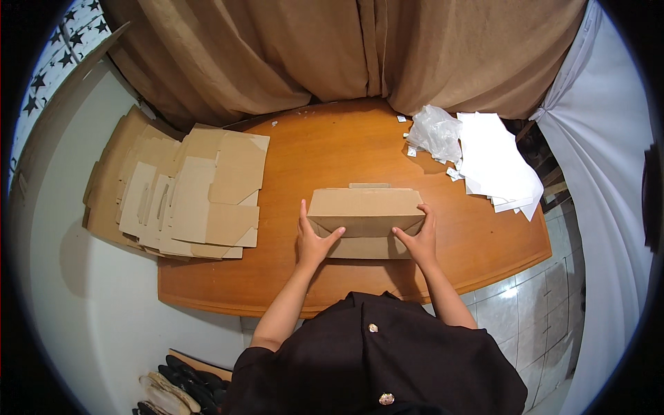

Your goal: Assembling cardboard shoe boxes, placing tissue paper inside, and stacking the completed boxes on a shelf.

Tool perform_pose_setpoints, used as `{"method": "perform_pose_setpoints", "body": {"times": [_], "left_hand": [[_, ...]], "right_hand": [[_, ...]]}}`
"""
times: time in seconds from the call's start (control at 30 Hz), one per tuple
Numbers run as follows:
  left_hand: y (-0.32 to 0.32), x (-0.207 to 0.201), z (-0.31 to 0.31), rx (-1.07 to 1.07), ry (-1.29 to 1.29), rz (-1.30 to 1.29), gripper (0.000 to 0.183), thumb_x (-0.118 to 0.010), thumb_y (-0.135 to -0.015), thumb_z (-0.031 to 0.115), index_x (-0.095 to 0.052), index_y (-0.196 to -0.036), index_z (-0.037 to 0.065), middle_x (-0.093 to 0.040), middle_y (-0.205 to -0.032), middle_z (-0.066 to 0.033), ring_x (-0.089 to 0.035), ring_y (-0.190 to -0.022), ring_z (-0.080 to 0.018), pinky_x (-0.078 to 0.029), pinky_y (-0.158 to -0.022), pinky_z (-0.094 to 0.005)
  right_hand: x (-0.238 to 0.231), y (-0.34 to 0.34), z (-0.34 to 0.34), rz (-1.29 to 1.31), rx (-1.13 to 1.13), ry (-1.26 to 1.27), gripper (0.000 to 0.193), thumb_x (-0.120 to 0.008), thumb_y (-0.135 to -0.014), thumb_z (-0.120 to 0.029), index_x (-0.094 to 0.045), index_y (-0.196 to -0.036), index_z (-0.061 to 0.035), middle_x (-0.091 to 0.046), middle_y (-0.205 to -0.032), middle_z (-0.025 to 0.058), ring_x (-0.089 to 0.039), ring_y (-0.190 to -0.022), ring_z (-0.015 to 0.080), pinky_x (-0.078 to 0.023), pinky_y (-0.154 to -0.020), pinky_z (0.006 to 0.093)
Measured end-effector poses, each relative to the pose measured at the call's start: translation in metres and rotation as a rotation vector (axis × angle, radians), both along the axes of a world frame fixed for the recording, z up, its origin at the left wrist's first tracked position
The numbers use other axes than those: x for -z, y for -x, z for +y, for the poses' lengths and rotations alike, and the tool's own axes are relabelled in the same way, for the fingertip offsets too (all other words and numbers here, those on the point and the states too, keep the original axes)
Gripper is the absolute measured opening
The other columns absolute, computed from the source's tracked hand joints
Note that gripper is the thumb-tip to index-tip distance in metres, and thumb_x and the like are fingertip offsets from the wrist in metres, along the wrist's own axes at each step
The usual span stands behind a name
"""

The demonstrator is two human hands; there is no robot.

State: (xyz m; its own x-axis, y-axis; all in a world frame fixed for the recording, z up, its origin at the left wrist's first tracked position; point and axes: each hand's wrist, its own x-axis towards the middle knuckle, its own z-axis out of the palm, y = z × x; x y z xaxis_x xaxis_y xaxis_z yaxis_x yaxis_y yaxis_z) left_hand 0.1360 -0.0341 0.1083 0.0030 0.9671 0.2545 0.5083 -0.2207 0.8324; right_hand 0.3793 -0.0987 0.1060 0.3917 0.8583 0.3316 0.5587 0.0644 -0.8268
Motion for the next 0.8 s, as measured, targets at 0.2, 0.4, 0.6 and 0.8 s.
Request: {"method": "perform_pose_setpoints", "body": {"times": [0.2, 0.4, 0.6, 0.8], "left_hand": [[0.003, 0.020, 0.003, -0.030, -0.024, 0.080, 0.090, -0.081, -0.063, 0.034, -0.029, -0.132, 0.011, -0.040, -0.121, -0.0182, -0.046, -0.111, -0.0347, -0.043, -0.090, -0.0438], [0.012, 0.030, -0.008, 0.004, 0.087, 0.086, 0.090, -0.083, -0.063, 0.029, -0.028, -0.131, 0.006, -0.037, -0.127, -0.0213, -0.042, -0.117, -0.0358, -0.038, -0.096, -0.0438], [0.021, 0.046, -0.025, 0.002, -0.106, 0.177, 0.088, -0.077, -0.068, 0.038, -0.026, -0.132, 0.007, -0.038, -0.125, -0.0204, -0.045, -0.113, -0.0353, -0.040, -0.093, -0.0437], [0.032, 0.058, -0.028, 0.049, 0.183, -0.645, 0.067, -0.057, -0.087, 0.035, -0.023, -0.134, 0.001, -0.039, -0.127, -0.0181, -0.042, -0.118, -0.0290, -0.032, -0.099, -0.0383]], "right_hand": [[0.009, 0.004, -0.001, 0.000, 0.051, -0.030, 0.067, -0.079, -0.063, -0.016, -0.039, -0.115, -0.0036, -0.038, -0.126, 0.0230, -0.037, -0.120, 0.0376, -0.033, -0.100, 0.0414], [0.013, 0.003, -0.010, -0.067, 0.008, -0.012, 0.066, -0.079, -0.064, -0.015, -0.038, -0.114, -0.0043, -0.034, -0.130, 0.0254, -0.035, -0.122, 0.0395, -0.033, -0.100, 0.0423], [0.010, 0.007, -0.020, -0.069, -0.051, -0.038, 0.061, -0.077, -0.067, -0.017, -0.039, -0.114, -0.0040, -0.033, -0.131, 0.0250, -0.034, -0.124, 0.0384, -0.030, -0.102, 0.0404], [0.037, 0.009, -0.036, 0.519, 0.050, -0.085, 0.048, -0.050, -0.090, -0.026, -0.036, -0.128, 0.0001, -0.035, -0.134, 0.0209, -0.033, -0.126, 0.0301, -0.025, -0.104, 0.0375]]}}
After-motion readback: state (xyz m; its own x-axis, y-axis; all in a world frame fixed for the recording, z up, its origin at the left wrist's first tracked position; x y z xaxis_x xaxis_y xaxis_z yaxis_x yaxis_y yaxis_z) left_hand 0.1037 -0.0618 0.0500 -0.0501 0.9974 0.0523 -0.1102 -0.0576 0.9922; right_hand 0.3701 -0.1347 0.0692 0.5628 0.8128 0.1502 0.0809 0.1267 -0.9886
